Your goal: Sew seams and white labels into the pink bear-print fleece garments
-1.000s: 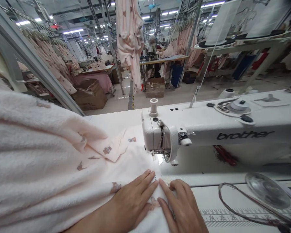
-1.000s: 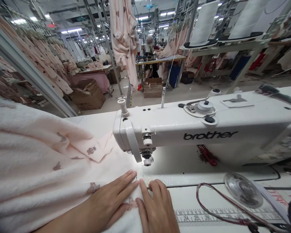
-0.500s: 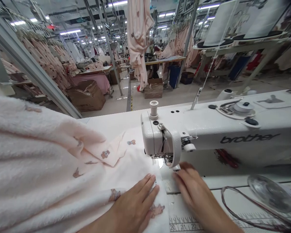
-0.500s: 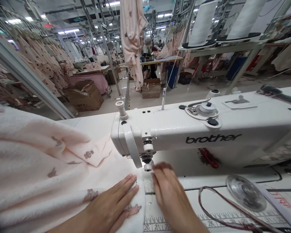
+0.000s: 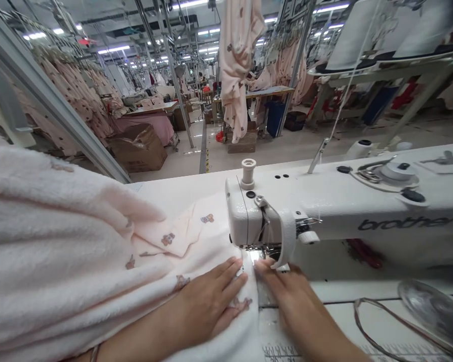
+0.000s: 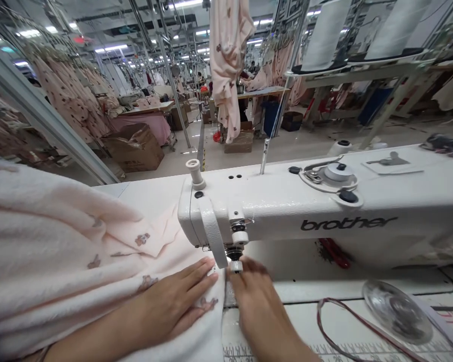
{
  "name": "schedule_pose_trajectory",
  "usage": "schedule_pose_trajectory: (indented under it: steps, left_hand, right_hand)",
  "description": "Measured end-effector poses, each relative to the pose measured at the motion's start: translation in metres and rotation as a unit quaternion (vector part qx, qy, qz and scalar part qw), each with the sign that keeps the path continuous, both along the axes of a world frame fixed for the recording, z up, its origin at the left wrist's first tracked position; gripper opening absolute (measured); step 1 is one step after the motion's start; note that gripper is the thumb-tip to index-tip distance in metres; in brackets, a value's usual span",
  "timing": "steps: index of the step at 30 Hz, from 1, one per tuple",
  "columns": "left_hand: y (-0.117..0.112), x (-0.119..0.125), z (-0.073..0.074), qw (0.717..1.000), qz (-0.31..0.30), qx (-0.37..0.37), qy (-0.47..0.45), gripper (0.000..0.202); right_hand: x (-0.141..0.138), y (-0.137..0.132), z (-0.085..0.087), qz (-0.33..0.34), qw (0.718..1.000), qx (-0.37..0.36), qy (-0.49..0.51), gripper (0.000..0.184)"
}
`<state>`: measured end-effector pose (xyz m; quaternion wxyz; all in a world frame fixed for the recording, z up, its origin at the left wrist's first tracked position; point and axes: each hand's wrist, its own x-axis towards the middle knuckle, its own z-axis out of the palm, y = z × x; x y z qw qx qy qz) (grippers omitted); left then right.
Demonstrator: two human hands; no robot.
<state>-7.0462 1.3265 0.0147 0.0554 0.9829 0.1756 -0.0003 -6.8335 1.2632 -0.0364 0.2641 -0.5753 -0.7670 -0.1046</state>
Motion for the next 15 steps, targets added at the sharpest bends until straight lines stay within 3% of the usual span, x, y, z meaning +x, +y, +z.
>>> schedule_pose_trajectory:
  steps: [4,15]
  left_hand:
    - [0.001,-0.001,0.0,1.0,0.001,0.009,0.006,0.05]
    - [0.01,0.0,0.002,1.0,0.001,-0.012,-0.024,0.046]
  right_hand:
    - [-0.016,-0.022,-0.007,0.015,1.0,0.021,-0.008,0.057]
    - [-0.021,-0.01,-0.008,-0.021,0.999,0.012,-0.028,0.058]
